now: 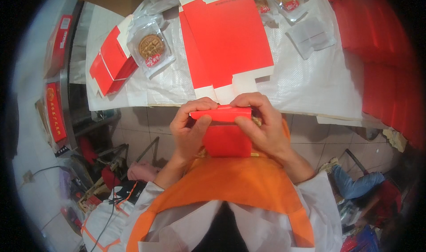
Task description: The person repeatedly folds flat red cardboard pieces into small boxes by hand. They place each finished box on a growing stack to the right. The workspace contains stacks of flat red cardboard and packaged round food items.
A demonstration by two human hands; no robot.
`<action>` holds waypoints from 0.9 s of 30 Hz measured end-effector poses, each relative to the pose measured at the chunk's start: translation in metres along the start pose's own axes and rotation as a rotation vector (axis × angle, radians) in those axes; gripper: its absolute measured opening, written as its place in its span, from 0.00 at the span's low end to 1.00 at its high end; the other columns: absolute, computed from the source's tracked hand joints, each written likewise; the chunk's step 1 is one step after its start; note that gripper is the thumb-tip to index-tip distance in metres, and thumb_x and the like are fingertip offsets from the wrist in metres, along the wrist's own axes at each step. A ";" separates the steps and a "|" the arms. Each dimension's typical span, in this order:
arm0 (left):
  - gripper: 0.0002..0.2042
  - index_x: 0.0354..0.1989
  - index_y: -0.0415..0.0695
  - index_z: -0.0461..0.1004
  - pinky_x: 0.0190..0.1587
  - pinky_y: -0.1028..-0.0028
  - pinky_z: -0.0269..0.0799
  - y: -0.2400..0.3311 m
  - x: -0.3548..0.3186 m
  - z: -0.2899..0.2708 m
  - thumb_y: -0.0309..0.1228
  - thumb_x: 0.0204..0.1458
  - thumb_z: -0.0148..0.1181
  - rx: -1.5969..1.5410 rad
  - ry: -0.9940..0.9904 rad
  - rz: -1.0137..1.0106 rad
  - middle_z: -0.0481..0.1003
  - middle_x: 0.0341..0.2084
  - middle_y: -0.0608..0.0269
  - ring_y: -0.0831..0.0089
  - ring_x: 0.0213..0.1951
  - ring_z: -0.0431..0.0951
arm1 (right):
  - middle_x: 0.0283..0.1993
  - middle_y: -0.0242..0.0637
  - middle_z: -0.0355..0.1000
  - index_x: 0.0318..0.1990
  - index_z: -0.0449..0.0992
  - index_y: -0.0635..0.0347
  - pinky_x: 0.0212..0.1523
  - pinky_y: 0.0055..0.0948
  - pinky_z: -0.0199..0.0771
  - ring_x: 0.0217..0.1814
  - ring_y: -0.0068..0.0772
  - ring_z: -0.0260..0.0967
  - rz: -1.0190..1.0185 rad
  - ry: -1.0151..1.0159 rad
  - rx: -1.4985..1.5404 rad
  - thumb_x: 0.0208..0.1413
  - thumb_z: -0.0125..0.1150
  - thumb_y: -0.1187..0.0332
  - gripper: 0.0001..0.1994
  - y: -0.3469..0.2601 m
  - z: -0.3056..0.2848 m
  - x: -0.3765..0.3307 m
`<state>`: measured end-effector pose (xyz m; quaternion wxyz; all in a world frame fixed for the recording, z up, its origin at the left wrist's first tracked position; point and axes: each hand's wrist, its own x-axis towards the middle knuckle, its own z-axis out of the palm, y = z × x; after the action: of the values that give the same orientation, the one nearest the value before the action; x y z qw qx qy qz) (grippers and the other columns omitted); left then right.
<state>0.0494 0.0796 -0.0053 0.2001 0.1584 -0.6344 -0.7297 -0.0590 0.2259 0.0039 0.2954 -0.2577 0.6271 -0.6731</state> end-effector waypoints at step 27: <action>0.06 0.31 0.35 0.75 0.49 0.65 0.65 -0.004 -0.011 -0.006 0.18 0.45 0.52 0.503 -0.109 0.193 0.75 0.36 0.54 0.58 0.45 0.72 | 0.51 0.42 0.65 0.39 0.71 0.63 0.54 0.34 0.63 0.57 0.44 0.59 -0.354 -0.437 -0.508 0.53 0.53 0.69 0.08 0.010 -0.036 0.005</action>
<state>0.0613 0.0804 -0.0100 0.1886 0.1027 -0.8176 -0.5342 -0.0876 0.2466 -0.0086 0.2280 -0.5645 0.6421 -0.4659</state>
